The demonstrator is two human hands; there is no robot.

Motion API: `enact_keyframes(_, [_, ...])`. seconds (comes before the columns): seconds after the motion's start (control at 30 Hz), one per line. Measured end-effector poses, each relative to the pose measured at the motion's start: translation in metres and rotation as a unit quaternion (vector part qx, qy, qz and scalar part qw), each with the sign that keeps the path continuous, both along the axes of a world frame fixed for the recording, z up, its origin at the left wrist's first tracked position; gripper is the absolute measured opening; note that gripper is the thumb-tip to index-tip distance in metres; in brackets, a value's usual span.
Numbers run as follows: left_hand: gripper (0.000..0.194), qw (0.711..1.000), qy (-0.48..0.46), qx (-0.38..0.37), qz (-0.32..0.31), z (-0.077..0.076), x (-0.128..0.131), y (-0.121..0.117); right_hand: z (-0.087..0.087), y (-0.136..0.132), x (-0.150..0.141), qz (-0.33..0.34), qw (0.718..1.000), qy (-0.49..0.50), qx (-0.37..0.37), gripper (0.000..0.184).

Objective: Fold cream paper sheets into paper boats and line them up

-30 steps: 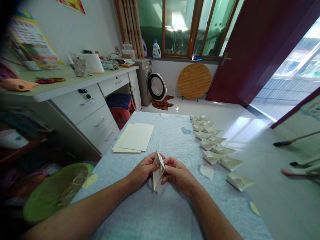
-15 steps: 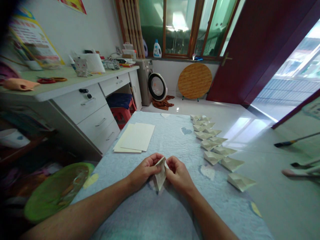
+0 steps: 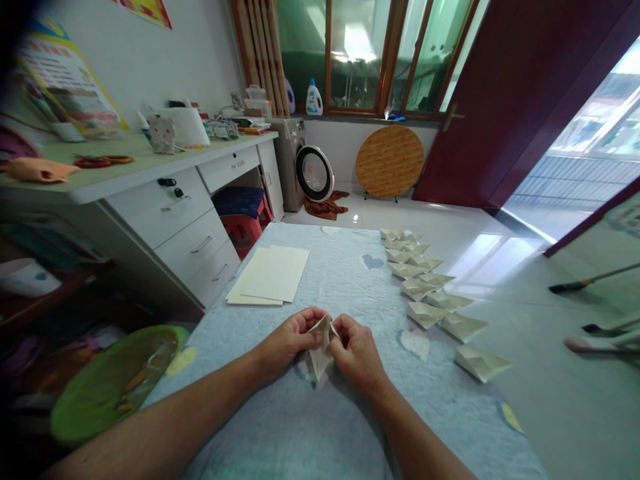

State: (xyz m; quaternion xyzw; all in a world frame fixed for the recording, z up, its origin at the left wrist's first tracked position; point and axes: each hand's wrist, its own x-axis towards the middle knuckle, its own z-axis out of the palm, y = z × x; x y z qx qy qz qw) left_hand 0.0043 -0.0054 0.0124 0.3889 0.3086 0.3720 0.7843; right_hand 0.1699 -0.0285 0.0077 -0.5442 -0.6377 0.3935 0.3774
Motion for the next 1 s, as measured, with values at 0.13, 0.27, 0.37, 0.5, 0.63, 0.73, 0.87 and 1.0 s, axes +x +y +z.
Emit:
enact_keyframes(0.13, [0.037, 1.0, 0.003, -0.003, -0.006, 0.0005, -0.0006, 0.0001, 0.002, 0.001, 0.0002, 0.012, 1.0, -0.011, -0.003, 0.012])
enact_keyframes(0.27, [0.036, 1.0, 0.0, -0.007, -0.016, -0.003, -0.0019, 0.0028, 0.0027, 0.002, 0.0002, 0.017, 1.0, -0.017, -0.007, 0.01])
enact_keyframes(0.37, [0.037, 1.0, 0.006, -0.006, -0.021, -0.0059, -0.0025, 0.0048, 0.002, 0.0014, -0.0006, 0.019, 1.0, -0.011, -0.002, 0.009])
enact_keyframes(0.5, [0.037, 1.0, 0.008, -0.016, -0.022, -0.0059, -0.0021, 0.0045, -0.0003, 0.0008, -0.0018, 0.03, 0.999, 0.005, -0.012, 0.011])
enact_keyframes(0.63, [0.039, 1.0, 0.005, -0.018, -0.019, -0.0043, -0.0017, 0.003, -0.0032, 0.0021, -0.0017, 0.031, 0.999, 0.019, -0.023, 0.012])
enact_keyframes(0.73, [0.038, 1.0, 0.004, -0.02, -0.016, -0.0039, -0.0019, 0.0029, -0.0047, 0.0028, -0.0013, 0.029, 0.998, 0.04, -0.034, 0.01])
enact_keyframes(0.87, [0.038, 0.999, 0.006, -0.032, -0.018, -0.0037, -0.0018, 0.0037, -0.0049, 0.0026, -0.0014, 0.027, 0.998, 0.053, -0.036, 0.009])
enact_keyframes(1.0, [0.036, 0.999, 0.001, -0.04, -0.003, -0.0037, -0.0003, 0.004, -0.0043, 0.0022, -0.0016, 0.02, 0.999, 0.032, -0.038, 0.01])
